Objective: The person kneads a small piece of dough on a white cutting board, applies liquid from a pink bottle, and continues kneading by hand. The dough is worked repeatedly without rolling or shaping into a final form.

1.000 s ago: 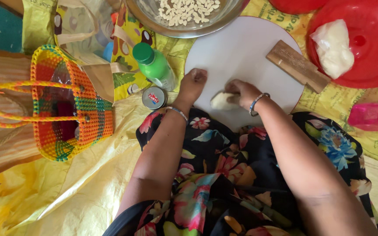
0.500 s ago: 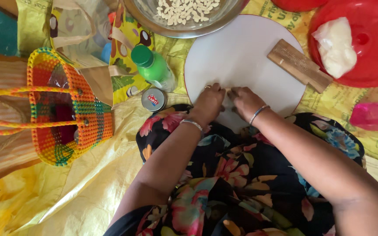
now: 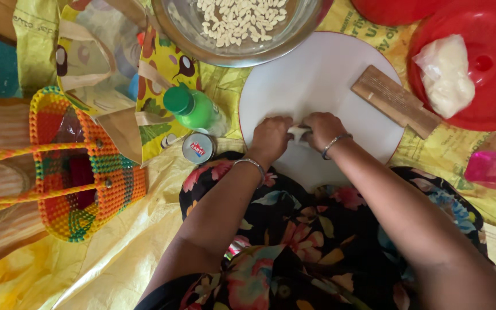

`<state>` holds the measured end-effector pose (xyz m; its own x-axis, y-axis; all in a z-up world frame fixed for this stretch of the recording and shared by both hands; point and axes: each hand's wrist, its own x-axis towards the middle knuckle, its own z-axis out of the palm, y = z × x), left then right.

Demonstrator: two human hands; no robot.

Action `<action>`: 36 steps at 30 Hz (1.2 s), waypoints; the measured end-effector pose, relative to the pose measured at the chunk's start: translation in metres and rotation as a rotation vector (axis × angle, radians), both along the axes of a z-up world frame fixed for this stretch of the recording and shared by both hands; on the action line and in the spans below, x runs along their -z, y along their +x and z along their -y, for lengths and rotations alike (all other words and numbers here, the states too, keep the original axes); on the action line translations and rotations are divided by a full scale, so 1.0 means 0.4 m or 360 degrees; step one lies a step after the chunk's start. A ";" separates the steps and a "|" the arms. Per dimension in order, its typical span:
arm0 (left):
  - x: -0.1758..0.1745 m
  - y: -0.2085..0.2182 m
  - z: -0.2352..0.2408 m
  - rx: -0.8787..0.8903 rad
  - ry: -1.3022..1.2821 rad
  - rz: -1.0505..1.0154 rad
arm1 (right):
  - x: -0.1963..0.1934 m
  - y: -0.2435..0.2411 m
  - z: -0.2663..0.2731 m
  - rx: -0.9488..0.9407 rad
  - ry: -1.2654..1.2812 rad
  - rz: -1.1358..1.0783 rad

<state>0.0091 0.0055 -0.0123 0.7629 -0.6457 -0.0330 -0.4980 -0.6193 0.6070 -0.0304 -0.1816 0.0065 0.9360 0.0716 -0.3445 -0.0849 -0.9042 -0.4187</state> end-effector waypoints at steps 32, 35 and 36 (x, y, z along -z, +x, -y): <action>-0.104 -0.124 -0.012 0.0509 0.0223 0.0515 | -0.054 -0.091 0.012 -0.0589 -0.0671 -0.0421; -0.083 -0.122 -0.016 0.0482 -0.0003 0.0490 | -0.043 -0.086 0.036 -0.0142 -0.0219 -0.0046; -0.077 -0.115 -0.018 0.0468 -0.0095 0.0466 | -0.044 -0.087 0.054 0.0236 0.0072 0.0031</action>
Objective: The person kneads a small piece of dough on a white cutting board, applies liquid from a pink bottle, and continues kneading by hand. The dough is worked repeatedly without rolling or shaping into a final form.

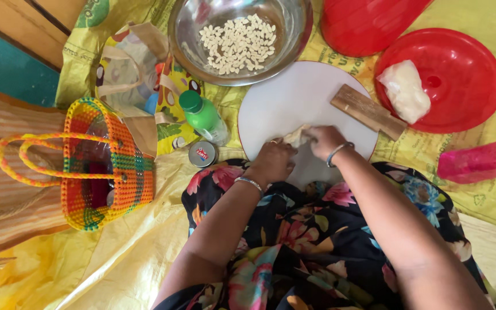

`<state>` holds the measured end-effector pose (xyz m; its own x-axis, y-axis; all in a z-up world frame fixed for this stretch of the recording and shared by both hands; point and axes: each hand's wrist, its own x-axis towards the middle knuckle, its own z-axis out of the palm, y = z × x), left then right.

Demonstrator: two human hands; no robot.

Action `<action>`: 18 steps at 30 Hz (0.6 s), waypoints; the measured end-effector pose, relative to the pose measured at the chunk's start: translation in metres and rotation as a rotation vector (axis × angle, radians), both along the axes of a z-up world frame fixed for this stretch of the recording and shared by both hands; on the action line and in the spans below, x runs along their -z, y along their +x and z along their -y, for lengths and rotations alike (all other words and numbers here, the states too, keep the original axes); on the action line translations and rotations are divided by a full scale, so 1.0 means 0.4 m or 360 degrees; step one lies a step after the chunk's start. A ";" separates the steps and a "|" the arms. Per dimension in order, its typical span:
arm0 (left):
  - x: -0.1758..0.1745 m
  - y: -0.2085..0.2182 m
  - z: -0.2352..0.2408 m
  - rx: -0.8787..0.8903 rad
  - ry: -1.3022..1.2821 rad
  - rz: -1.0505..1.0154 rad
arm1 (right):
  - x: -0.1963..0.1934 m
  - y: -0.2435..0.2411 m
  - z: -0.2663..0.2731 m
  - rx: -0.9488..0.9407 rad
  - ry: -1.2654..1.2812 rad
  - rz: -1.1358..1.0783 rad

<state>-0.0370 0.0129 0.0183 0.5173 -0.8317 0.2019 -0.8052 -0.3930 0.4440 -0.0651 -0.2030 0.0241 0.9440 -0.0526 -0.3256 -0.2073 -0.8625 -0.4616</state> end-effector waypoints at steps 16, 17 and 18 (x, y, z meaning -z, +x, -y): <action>-0.003 -0.027 0.028 0.0083 0.0568 0.0097 | 0.102 0.030 -0.014 -0.0102 0.0183 0.0297; -0.006 -0.030 0.037 0.0099 0.0620 0.0048 | 0.100 0.036 -0.013 -0.0143 0.0112 0.0280; -0.009 -0.035 0.043 0.0113 0.0674 -0.0006 | 0.098 0.039 -0.014 -0.0187 0.0043 0.0259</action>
